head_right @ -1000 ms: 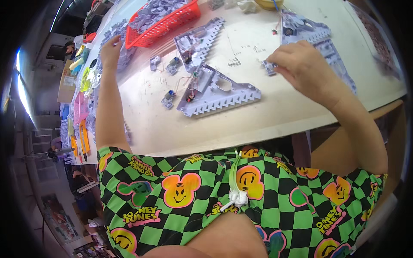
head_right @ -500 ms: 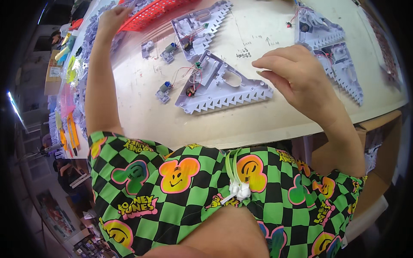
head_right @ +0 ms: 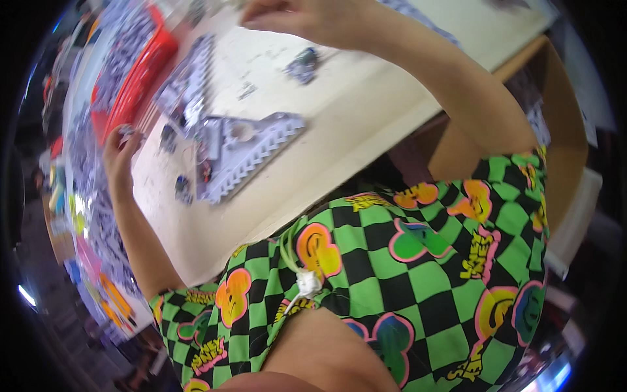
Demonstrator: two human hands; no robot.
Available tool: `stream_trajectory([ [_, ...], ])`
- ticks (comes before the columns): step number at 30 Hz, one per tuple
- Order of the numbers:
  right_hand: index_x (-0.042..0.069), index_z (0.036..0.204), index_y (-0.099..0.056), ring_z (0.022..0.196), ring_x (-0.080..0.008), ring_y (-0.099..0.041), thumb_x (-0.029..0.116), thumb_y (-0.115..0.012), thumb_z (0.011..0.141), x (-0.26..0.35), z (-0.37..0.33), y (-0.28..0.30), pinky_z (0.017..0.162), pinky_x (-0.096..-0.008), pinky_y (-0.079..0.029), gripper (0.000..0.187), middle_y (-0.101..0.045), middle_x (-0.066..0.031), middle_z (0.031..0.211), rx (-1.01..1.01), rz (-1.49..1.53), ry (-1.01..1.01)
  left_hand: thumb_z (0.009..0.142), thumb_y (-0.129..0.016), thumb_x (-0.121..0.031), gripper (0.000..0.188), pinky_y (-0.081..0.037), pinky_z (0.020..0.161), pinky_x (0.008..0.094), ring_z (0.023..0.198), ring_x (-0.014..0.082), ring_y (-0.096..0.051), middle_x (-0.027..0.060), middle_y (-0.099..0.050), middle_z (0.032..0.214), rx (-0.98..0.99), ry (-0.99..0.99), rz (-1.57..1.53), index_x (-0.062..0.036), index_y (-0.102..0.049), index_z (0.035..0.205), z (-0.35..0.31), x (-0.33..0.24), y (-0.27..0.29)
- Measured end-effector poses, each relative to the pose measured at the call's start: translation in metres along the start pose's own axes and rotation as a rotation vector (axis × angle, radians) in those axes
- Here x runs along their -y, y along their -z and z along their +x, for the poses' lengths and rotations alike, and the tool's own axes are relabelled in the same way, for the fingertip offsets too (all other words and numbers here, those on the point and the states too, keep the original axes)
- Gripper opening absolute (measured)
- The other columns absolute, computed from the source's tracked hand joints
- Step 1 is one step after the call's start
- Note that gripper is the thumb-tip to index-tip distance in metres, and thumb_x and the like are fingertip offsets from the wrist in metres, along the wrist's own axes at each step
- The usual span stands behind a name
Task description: The person assembles a toy gun by combining plastic casings, an electric motor, wiring, and plastic gears.
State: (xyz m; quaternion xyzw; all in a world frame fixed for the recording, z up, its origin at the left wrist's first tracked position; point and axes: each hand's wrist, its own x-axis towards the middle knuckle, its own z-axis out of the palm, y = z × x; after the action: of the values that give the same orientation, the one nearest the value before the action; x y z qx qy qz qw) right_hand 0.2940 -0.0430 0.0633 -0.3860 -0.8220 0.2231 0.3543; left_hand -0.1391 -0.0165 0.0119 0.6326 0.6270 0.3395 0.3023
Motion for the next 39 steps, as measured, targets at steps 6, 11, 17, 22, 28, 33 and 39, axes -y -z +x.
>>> stream_trajectory([
  [6,-0.006,0.109,-0.062,0.082,-0.0162,-0.061,0.019,-0.065,0.086,0.003,0.006,0.013,0.070,-0.0270,-0.049,0.034,-0.066,-0.0130,0.090,0.190,0.425,-0.096,0.080,-0.065,0.006,0.030,-0.046,0.095,0.0313,0.111,0.0243,-0.057,0.0192,-0.056,0.122,0.109,-0.323,-0.769,-0.0018,-0.058,0.108,-0.046,-0.133,-0.125],
  [11,-0.006,0.108,-0.061,0.076,-0.0140,-0.059,0.024,-0.068,0.084,0.009,-0.022,0.011,0.068,-0.0255,-0.048,0.039,-0.065,-0.0106,0.085,0.251,0.490,-0.095,0.075,-0.069,0.010,0.034,-0.049,0.095,0.0329,0.115,0.0225,-0.054,0.0180,-0.048,0.132,0.232,-0.309,-0.941,-0.0051,-0.055,0.102,-0.072,-0.154,-0.188],
  [17,-0.004,0.105,-0.063,0.074,-0.0134,-0.059,0.020,-0.068,0.083,-0.014,-0.050,0.013,0.068,-0.0253,-0.048,0.033,-0.065,-0.0091,0.082,0.326,0.432,-0.205,0.078,-0.066,0.010,0.033,-0.046,0.100,0.0344,0.119,0.0231,-0.050,0.0178,-0.043,0.137,0.244,-0.287,-0.993,-0.0056,-0.052,0.104,-0.083,-0.153,-0.220],
  [22,-0.004,0.105,-0.064,0.073,-0.0115,-0.059,0.019,-0.067,0.084,-0.023,-0.057,0.009,0.067,-0.0245,-0.048,0.032,-0.065,-0.0081,0.081,0.222,0.439,-0.134,0.080,-0.064,0.009,0.035,-0.045,0.098,0.0341,0.120,0.0230,-0.050,0.0175,-0.041,0.139,0.291,-0.230,-1.068,-0.0040,-0.052,0.110,-0.080,-0.156,-0.225],
  [28,-0.004,0.105,-0.064,0.071,-0.0098,-0.060,0.015,-0.063,0.084,-0.027,-0.052,0.008,0.067,-0.0241,-0.049,0.029,-0.065,-0.0070,0.080,0.166,0.566,-0.217,0.085,-0.058,0.000,0.049,-0.038,0.105,0.0344,0.120,0.0222,-0.049,0.0203,-0.042,0.137,0.348,-0.248,-0.972,0.0037,-0.042,0.131,-0.070,-0.151,-0.221],
  [33,-0.004,0.097,-0.066,0.072,-0.0153,-0.063,0.015,-0.065,0.082,-0.046,-0.049,0.006,0.067,-0.0272,-0.050,0.024,-0.067,-0.0110,0.080,0.144,0.210,-0.168,0.084,-0.058,0.000,0.058,-0.037,0.103,0.0328,0.119,0.0217,-0.050,0.0182,-0.038,0.141,0.163,-0.269,-0.759,0.0040,-0.035,0.137,-0.078,-0.153,-0.219],
  [39,-0.002,0.092,-0.067,0.084,-0.0288,-0.063,0.013,-0.065,0.079,-0.080,-0.062,-0.006,0.076,-0.0346,-0.050,0.020,-0.066,-0.0176,0.090,0.222,-0.116,0.054,0.082,-0.067,-0.012,0.036,-0.043,0.092,0.0292,0.105,0.0161,-0.054,0.0049,-0.066,0.112,0.063,-0.307,-0.085,-0.0069,-0.063,0.117,-0.071,-0.117,-0.209],
])
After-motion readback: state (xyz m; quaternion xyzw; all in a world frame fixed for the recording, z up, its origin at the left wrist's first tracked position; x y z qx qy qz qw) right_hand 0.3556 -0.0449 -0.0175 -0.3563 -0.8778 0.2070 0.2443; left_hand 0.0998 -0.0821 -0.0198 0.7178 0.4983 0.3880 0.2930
